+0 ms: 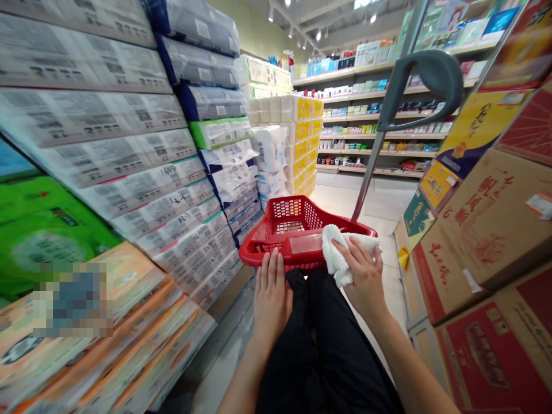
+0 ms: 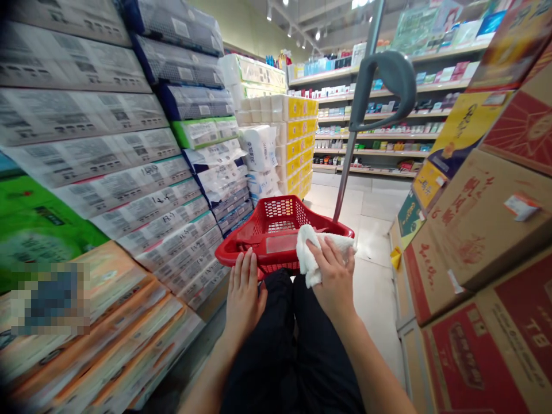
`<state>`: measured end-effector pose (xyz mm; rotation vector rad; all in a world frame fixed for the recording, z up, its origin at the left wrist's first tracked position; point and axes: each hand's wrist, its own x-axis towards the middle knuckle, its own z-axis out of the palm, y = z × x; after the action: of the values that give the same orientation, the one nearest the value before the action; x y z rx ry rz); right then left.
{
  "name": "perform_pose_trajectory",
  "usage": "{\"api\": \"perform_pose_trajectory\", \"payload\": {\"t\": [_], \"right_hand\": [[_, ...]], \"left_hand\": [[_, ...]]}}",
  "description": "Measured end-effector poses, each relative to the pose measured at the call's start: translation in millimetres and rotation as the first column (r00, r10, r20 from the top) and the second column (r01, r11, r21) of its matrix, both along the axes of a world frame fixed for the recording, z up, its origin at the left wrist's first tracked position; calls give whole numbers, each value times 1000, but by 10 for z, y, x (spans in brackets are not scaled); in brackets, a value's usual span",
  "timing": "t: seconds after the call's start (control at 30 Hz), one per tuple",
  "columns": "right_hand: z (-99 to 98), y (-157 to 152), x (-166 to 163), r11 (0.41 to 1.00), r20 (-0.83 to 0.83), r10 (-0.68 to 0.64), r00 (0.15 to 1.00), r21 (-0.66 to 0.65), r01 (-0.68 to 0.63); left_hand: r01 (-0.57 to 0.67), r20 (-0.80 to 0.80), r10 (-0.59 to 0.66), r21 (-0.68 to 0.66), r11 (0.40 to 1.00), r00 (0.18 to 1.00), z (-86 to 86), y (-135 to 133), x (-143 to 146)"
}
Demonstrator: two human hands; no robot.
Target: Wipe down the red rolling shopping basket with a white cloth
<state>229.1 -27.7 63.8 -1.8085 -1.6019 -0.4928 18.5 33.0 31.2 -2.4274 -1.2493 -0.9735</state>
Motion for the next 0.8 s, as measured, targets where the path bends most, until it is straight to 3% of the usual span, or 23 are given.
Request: {"api": "perform_pose_trajectory", "payload": {"t": [0.37,0.6,0.8], "right_hand": [[9,2,-193,1000,-37,3,999,7,-3],[172,113,-321,999,-66,-22,998,-51,19],[305,292,-844,979,2,168,986,-117,-167]], "left_hand": [[-34,48,35,-21,999,998,94,-26,-77],[77,38,-76,-41,996,996,181,18,-82],[70,97,-66,-34,997,993,129,16,-36]]}}
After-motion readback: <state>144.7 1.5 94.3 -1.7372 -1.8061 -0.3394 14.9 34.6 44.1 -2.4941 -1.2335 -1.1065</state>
